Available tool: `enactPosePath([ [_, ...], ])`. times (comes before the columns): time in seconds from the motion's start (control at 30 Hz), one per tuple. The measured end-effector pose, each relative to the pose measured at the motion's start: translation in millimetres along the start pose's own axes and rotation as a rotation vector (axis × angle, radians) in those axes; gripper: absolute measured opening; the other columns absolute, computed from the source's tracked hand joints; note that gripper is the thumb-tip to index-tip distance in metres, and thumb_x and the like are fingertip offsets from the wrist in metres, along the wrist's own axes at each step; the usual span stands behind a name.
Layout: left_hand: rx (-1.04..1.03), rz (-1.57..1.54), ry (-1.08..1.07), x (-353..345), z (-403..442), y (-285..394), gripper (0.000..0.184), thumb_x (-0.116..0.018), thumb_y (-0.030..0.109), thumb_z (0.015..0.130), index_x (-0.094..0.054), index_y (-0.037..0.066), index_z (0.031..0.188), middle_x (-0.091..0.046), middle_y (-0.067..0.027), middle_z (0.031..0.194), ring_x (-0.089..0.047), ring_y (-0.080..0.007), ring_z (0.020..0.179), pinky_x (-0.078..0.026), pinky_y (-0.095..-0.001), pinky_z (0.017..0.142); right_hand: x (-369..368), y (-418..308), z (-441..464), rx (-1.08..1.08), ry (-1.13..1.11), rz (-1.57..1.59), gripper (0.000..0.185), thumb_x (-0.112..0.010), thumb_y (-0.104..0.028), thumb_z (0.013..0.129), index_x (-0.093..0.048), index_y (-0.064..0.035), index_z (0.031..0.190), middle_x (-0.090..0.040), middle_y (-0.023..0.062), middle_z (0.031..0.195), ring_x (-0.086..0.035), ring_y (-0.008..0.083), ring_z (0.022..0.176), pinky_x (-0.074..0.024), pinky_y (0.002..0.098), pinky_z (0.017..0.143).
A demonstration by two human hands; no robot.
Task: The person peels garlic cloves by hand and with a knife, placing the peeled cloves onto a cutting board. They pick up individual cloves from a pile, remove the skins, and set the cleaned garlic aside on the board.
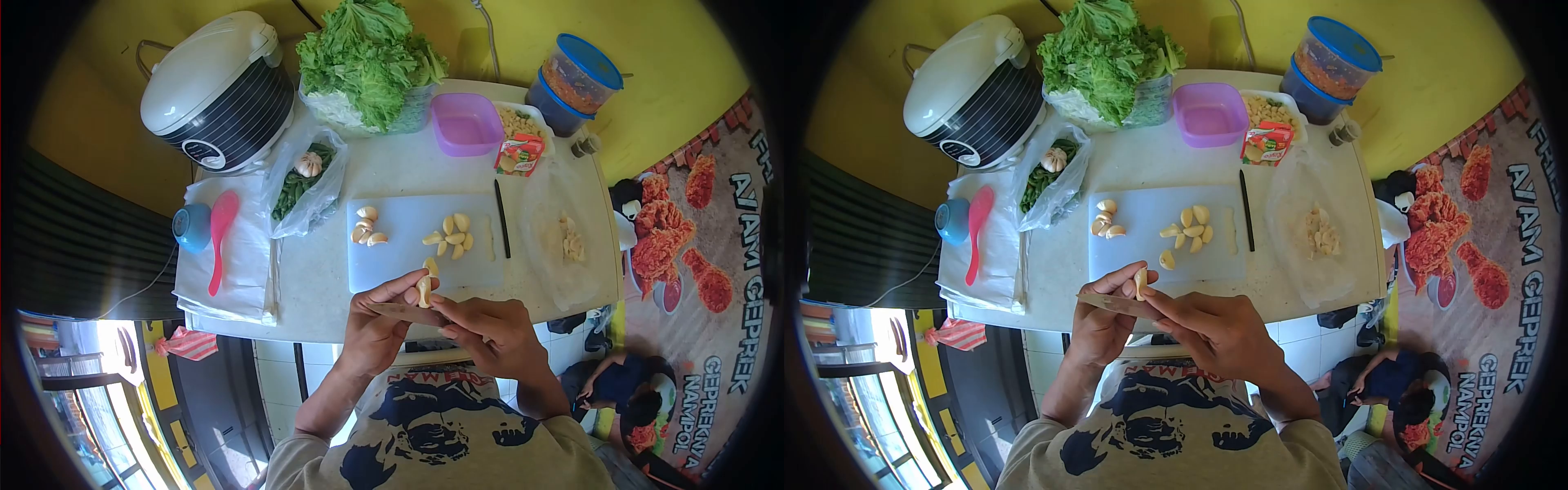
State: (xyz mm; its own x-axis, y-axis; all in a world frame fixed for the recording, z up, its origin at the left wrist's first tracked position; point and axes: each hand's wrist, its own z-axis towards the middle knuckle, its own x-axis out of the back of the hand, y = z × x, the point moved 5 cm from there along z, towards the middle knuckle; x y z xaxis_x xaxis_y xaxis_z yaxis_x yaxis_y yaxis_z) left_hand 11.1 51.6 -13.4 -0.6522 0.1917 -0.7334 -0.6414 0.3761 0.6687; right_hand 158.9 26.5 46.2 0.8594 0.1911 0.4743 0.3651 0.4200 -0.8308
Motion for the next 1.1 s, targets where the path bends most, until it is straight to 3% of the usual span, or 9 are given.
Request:
enactPosePath([
  [0.4,-0.004,-0.018,0.020,-0.4,-4.3,-0.2,0.037,-0.044,-0.011,0.084,-0.056,-0.001,0.117,-0.060,-0.0177,0.111,-0.061,-0.0247,0.099,-0.050,-0.0371,0.090,-4.8,2.2,-0.4,0.012,-0.012,0.015,0.049,-0.063,0.001,0.078,-0.054,-0.0128,0.124,-0.062,0.0104,0.076,-0.061,0.0207,0.058,-0.0477,0.0294,0.052],
  [0.7,-0.008,-0.021,0.004,0.1,-5.9,0.6,0.029,-0.052,-0.003,0.087,-0.057,0.000,0.115,-0.062,-0.0157,0.108,-0.061,-0.0235,0.098,-0.051,-0.0368,0.088,-5.7,3.6,-1.6,-0.013,-0.059,0.083,0.046,-0.060,0.004,0.078,-0.056,-0.0102,0.122,-0.059,0.0096,0.073,-0.057,0.0177,0.057,-0.0447,0.0271,0.052],
  [0.93,-0.084,0.026,0.010,0.8,-7.5,6.2,0.026,-0.055,-0.001,0.087,-0.059,-0.001,0.113,-0.064,-0.0113,0.102,-0.059,-0.0157,0.090,-0.049,-0.0279,0.079,-2.8,14.4,-4.4,-0.115,0.070,0.411,0.035,-0.053,0.001,0.086,-0.054,-0.0002,0.121,-0.062,0.0097,0.082,-0.055,0.0121,0.065,-0.0442,0.0254,0.061],
  [1.1,-0.078,0.049,0.023,-0.7,-8.2,6.4,0.025,-0.055,-0.001,0.087,-0.061,-0.001,0.111,-0.064,-0.0094,0.099,-0.059,-0.0141,0.086,-0.048,-0.0262,0.074,-2.1,16.6,-6.7,-0.151,0.119,0.401,0.036,-0.052,0.000,0.086,-0.052,0.0005,0.123,-0.063,0.0097,0.085,-0.055,0.0116,0.065,-0.0446,0.0244,0.062],
])
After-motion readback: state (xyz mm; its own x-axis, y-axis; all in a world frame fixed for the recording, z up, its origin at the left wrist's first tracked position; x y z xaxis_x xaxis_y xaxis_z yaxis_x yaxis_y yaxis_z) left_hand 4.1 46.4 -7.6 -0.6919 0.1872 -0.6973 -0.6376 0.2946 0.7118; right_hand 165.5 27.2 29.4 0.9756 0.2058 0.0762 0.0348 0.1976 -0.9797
